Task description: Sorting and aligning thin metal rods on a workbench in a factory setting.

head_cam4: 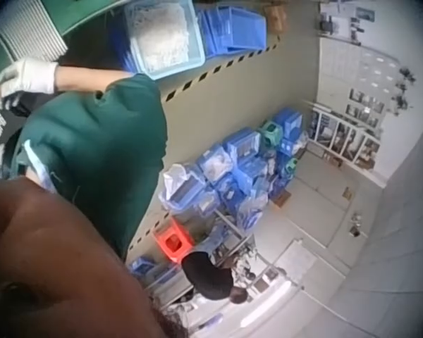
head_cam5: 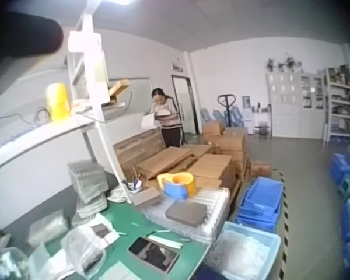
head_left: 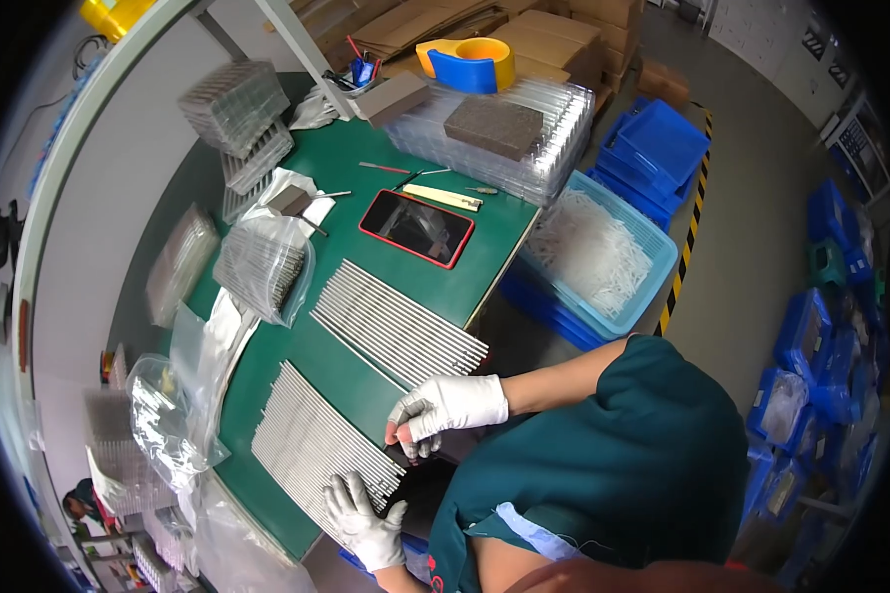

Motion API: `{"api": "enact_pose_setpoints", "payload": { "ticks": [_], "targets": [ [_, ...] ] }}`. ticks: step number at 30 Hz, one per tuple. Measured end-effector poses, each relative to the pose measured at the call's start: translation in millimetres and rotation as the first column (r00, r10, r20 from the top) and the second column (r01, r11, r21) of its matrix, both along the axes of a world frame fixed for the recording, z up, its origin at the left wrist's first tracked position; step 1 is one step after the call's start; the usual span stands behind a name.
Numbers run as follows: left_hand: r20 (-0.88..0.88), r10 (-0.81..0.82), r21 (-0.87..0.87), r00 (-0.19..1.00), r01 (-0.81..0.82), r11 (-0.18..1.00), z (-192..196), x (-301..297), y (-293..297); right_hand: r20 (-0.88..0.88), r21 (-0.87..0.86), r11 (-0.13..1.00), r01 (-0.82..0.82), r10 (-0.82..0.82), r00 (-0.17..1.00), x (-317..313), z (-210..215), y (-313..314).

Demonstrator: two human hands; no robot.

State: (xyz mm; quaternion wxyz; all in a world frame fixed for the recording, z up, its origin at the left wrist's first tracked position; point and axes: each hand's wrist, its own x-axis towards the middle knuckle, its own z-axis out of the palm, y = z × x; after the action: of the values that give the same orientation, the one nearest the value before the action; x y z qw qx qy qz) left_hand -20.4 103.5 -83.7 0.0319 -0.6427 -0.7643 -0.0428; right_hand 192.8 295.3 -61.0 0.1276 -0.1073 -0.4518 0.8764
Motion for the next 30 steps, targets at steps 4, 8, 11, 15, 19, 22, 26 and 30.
{"api": "enact_pose_setpoints", "payload": {
  "ticks": [4, 8, 11, 15, 19, 22, 26, 30],
  "targets": [
    [-0.018, -0.015, 0.043, 1.0, 0.016, 0.999, -6, -12, -4, 0.009, 0.016, 1.0, -0.027, 0.026, 1.0, -6, 2, -6],
    [-0.017, -0.03, 0.067, 0.999, 0.032, 0.997, -9, -19, 1, 0.028, 0.036, 0.999, -0.04, 0.039, 0.999, -9, 2, -7],
    [-0.005, -0.016, 0.082, 1.0, 0.016, 0.997, -10, -18, 2, 0.04, 0.041, 0.999, -0.031, 0.029, 0.999, -8, 5, -8],
    [0.046, -0.01, 0.049, 0.999, 0.007, 0.999, -6, -11, -1, 0.062, 0.05, 0.998, -0.029, 0.025, 0.998, -5, 6, -8],
    [0.003, -0.01, -0.037, 1.0, 0.01, 0.999, 3, 0, 0, 0.078, 0.064, 0.998, -0.006, 0.001, 0.997, 1, 7, -5],
    [-0.017, -0.042, 0.037, 0.999, 0.042, 0.998, -4, -16, 3, 0.087, 0.087, 0.996, -0.023, 0.016, 0.996, -4, 14, -6],
    [0.007, 0.032, -0.019, 0.999, -0.032, 0.999, 13, -9, 3, 0.132, 0.2, 0.976, -0.091, 0.065, 0.989, -14, 26, -6],
    [0.084, 0.001, 0.055, 0.996, -0.006, 0.998, 22, -8, 2, 0.243, 0.209, 0.978, 0.026, -0.078, 0.967, -3, 39, 5]
  ]
}}
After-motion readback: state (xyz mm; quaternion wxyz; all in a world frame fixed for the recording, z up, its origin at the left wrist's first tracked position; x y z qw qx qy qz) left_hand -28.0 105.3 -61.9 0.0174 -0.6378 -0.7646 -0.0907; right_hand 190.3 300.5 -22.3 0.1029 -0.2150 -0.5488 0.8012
